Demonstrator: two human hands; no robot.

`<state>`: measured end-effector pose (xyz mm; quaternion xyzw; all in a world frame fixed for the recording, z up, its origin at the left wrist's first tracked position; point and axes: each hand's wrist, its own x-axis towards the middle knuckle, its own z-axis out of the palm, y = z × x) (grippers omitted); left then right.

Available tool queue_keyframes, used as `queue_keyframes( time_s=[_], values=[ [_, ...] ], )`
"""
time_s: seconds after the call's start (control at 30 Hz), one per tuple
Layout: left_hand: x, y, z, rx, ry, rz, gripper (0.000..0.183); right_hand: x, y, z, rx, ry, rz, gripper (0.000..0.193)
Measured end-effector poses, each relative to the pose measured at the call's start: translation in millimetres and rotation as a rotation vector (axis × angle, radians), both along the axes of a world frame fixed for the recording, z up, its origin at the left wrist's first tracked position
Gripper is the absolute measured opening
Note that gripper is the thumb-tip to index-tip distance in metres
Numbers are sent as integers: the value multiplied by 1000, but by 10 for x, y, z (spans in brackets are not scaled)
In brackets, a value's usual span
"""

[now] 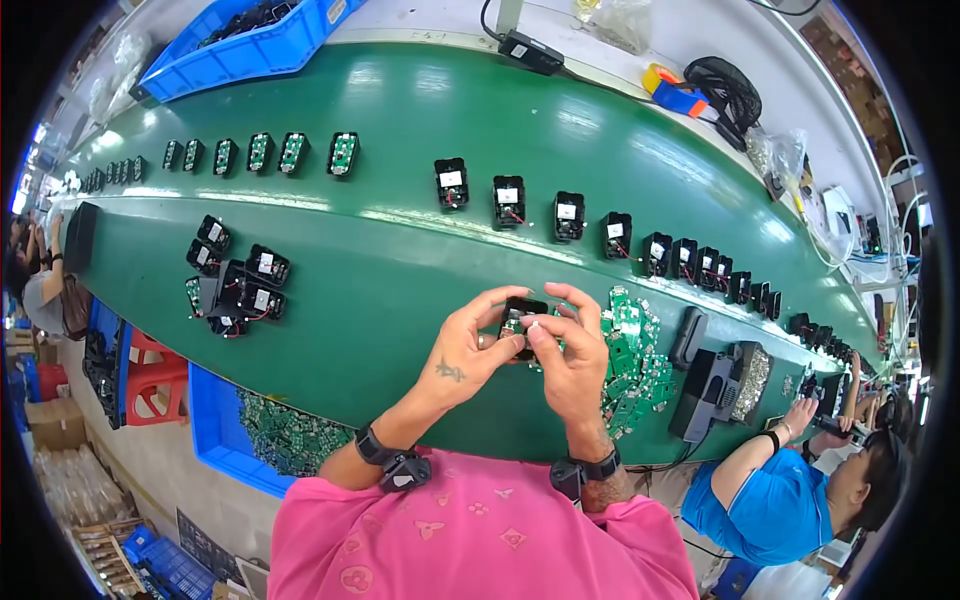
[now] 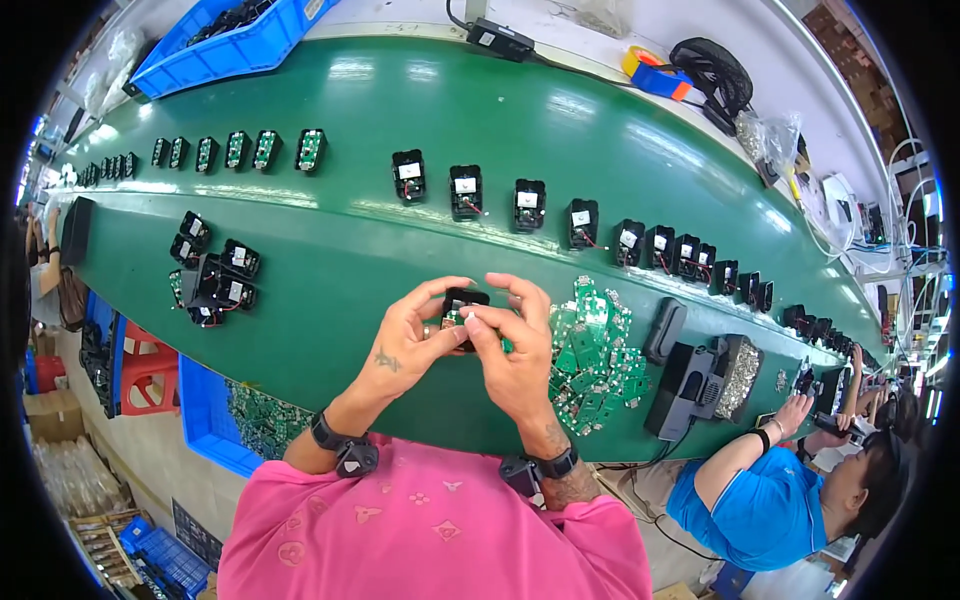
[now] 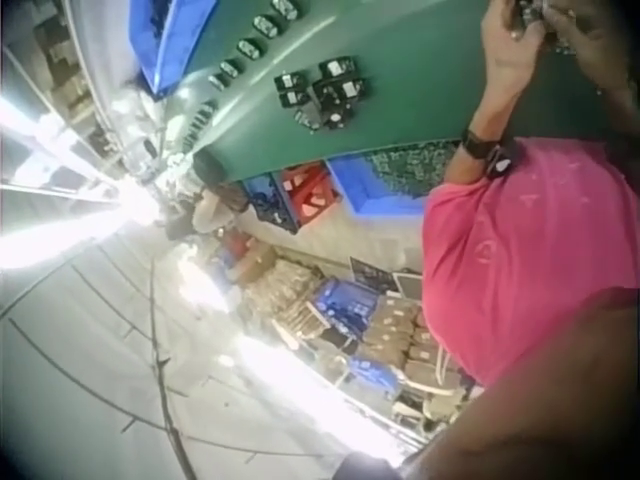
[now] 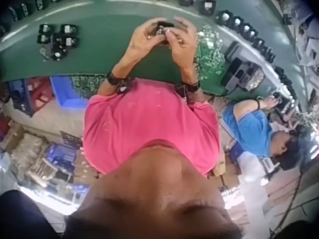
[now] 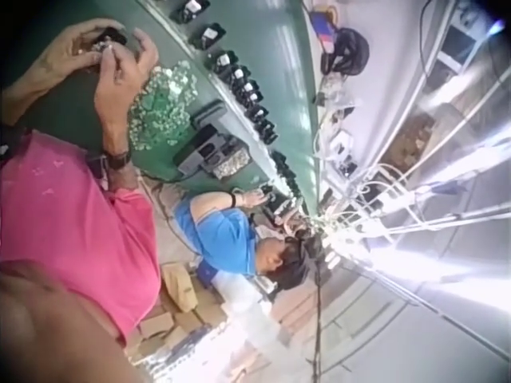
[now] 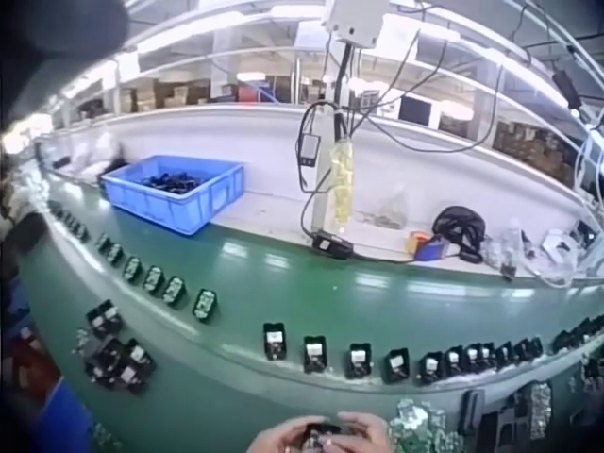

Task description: The person assembles electronic devices by fitting green circuit boards into black plastic housings and pressing them together. The assembled units are placed on a conveyor belt, and the person occasionally gathers or rearranges piles of circuit boards.

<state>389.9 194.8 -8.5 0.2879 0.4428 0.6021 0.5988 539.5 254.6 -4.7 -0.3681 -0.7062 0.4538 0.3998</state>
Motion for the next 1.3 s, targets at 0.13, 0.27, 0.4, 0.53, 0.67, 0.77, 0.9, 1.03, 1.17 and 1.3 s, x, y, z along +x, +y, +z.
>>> queue_keyframes(
  time_s=[0.13,0.27,0.4,0.53,0.67,0.77,0.9,1.03,1.17,1.3],
  values=[
    [-2,27,-41,78,268,165,51,-15,-110,60,459,-312,-119,10],
    [-19,6,157,122,505,193,44,-14,-118,98,388,-287,-113,6],
    [-71,-1,234,146,520,122,44,32,-59,206,291,-223,44,4],
    [-122,-25,364,215,709,29,46,114,-64,279,224,-295,115,3],
    [-154,-51,360,248,753,-17,47,137,-95,281,122,-267,137,4],
    [-189,-54,373,274,747,-70,47,153,-114,299,81,-260,143,4],
    [-166,-92,337,319,879,-84,47,152,-158,281,42,-296,115,5],
    [-18,-151,312,301,1006,27,48,115,-186,274,96,-343,91,6],
    [31,-110,165,256,1027,75,48,93,-177,147,148,-349,53,7],
    [48,-66,57,229,959,80,48,90,-132,58,89,-349,46,7]
  ],
)
